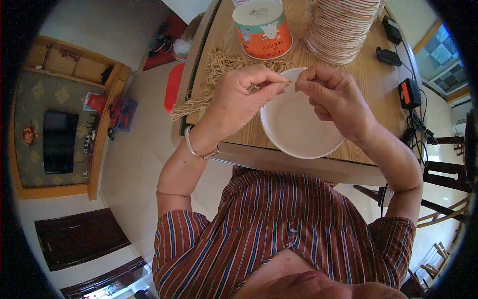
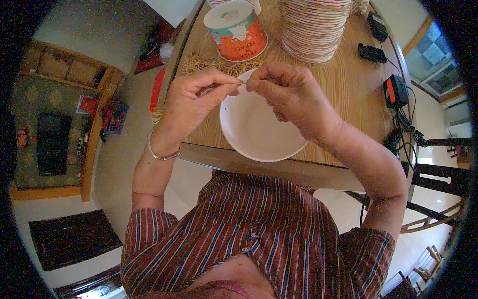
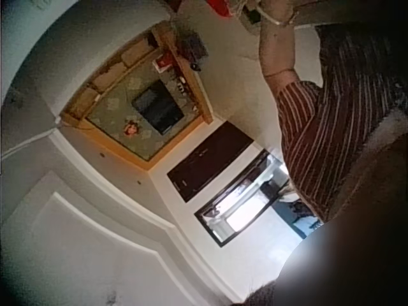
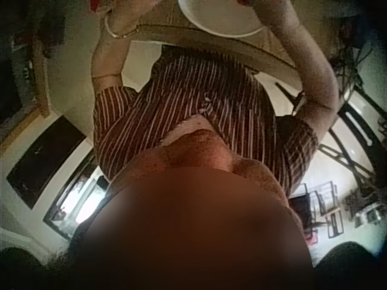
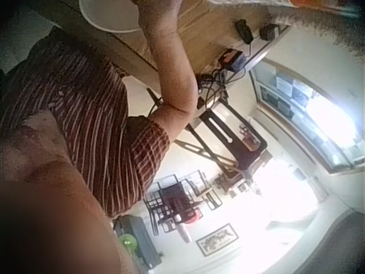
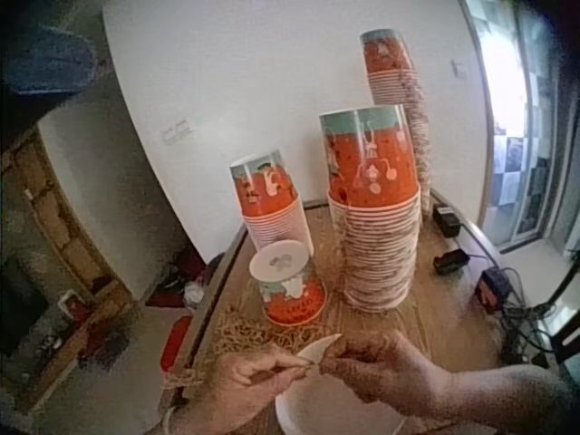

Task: Preparing and organizing paper bowls by tying them with string or bands.

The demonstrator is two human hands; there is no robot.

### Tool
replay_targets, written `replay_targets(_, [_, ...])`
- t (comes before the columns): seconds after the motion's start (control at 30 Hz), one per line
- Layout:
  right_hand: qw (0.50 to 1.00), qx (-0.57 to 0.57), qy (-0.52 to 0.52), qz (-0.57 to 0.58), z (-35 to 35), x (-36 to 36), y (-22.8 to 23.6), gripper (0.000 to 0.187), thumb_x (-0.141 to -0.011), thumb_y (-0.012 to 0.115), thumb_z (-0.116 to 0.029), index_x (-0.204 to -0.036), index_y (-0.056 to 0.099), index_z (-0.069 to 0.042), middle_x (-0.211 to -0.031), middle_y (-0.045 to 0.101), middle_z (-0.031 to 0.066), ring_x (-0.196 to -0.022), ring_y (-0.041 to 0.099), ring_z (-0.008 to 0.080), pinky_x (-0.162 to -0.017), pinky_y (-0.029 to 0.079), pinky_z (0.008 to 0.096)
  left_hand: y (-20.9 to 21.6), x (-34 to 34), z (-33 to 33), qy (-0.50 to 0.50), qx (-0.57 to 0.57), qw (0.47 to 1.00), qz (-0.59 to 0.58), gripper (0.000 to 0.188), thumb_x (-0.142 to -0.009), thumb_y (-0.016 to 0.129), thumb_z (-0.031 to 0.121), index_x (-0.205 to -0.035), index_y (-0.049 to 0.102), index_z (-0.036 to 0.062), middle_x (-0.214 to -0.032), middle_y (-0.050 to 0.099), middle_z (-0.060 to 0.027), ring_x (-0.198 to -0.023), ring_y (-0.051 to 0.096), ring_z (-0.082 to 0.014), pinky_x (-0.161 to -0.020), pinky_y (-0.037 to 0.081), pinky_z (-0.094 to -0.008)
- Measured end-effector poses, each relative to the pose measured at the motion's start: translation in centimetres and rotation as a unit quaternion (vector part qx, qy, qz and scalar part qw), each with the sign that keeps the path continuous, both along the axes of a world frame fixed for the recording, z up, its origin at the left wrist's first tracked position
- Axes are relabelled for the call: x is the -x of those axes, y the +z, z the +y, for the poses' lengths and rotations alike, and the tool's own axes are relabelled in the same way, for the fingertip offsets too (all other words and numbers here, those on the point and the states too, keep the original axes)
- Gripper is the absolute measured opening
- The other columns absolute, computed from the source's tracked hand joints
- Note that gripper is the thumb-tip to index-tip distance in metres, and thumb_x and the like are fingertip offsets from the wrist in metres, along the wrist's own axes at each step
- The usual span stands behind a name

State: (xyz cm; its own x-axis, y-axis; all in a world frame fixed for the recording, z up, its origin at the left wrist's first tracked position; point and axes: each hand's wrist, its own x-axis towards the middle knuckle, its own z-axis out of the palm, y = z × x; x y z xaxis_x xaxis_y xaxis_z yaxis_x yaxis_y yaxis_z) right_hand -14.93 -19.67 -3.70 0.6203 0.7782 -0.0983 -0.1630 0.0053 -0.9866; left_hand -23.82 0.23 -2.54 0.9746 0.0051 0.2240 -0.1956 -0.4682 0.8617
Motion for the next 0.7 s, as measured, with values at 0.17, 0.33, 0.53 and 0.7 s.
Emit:
replay_targets(0.17, [0.995,-0.017,0.025,0.093,0.1,-0.4,-0.6,0.012,-0.092,0.063,-0.021,-0.089,0.065,-0.01,-0.065,0.049,-0.0075,-0.051,0.039,0.001,-0.043,0.029,0.0183,-0.2,0.1,0.0,0.007,-0.01,1.0,-0.012,0.011,-0.086,0.064,0.003,-0.096,0.068,-0.0008,-0.087,0.067,-0.0053,-0.08,0.063,-0.0096,-0.074,0.051,-0.0248])
replay_targets(0.33, [0.999,0.031,-0.003,-0.018,0.4,0.5,0.4,0.012,-0.093,0.063,-0.021,-0.093,0.062,-0.01,-0.065,0.043,-0.0094,-0.053,0.033,-0.0002,-0.045,0.026,0.0174,-0.7,-0.1,-0.5,0.027,0.057,0.997,-0.034,0.012,-0.086,0.064,0.003,-0.097,0.066,-0.0002,-0.09,0.068,-0.0056,-0.084,0.064,-0.0111,-0.076,0.051,-0.0256])
replay_targets(0.53, [0.996,0.006,-0.004,-0.089,0.4,0.6,0.2,0.013,-0.093,0.063,-0.016,-0.092,0.065,-0.004,-0.077,0.06,-0.0055,-0.07,0.052,0.0028,-0.062,0.044,0.0208,-0.3,-0.1,-1.0,0.013,-0.012,0.998,-0.064,0.012,-0.085,0.066,0.003,-0.096,0.065,0.0003,-0.089,0.068,-0.006,-0.083,0.065,-0.0122,-0.077,0.052,-0.0265])
replay_targets(0.7, [0.995,0.029,0.001,-0.099,0.3,0.7,0.4,0.013,-0.093,0.062,-0.016,-0.095,0.063,-0.003,-0.079,0.061,-0.0047,-0.072,0.053,0.0032,-0.063,0.044,0.021,-0.4,0.0,-1.0,0.043,-0.05,0.996,-0.059,0.009,-0.085,0.065,0.003,-0.093,0.063,-0.0001,-0.083,0.066,-0.0043,-0.08,0.064,-0.011,-0.075,0.052,-0.0264])
